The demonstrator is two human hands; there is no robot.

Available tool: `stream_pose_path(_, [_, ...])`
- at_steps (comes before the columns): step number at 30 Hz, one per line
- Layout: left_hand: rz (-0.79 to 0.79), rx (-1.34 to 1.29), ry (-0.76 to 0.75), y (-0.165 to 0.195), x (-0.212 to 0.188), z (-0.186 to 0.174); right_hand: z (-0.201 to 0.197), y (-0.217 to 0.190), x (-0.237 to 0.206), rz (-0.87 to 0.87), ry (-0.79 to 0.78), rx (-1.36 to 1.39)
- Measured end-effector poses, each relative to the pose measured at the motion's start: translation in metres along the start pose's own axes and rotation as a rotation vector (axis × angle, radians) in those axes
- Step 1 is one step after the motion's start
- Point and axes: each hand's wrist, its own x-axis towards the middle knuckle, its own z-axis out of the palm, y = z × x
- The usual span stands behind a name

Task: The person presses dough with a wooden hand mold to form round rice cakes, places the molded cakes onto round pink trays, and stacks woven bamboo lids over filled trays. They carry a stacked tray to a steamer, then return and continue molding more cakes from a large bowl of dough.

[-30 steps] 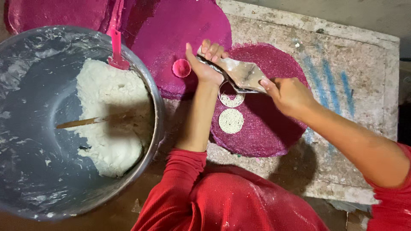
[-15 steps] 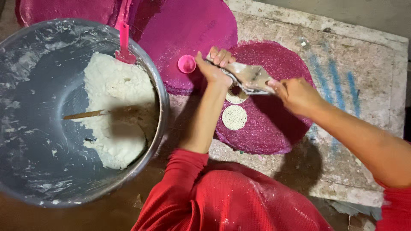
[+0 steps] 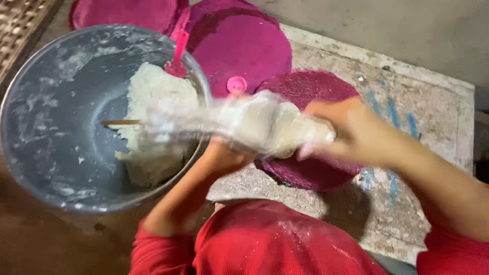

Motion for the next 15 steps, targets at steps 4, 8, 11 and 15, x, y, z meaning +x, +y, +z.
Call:
stream_pose_path(4, [-0.035, -0.26, -0.315, 0.03, -0.081, -0.03, -0.012, -0.064, 0.031, -0.779, 0.064, -0.22])
stream_pose_path(8, [0.118, 0.24, -0.37, 0.044, -0.11, -0.051, -0.008, -0.101, 0.073, -1.187, -0.034, -0.277])
stream_pose_path(11, [0.229, 0.481, -0.35, 0.048, -0.139, -0.071, 0.022, -0.124, 0.072, -0.846, -0.5, 0.275])
stream_pose_path(15, [0.17, 0.62, -0.291, 0.041, -0.184, -0.112, 0.068, -0.134, 0.082, -0.655, -0.696, 0.526])
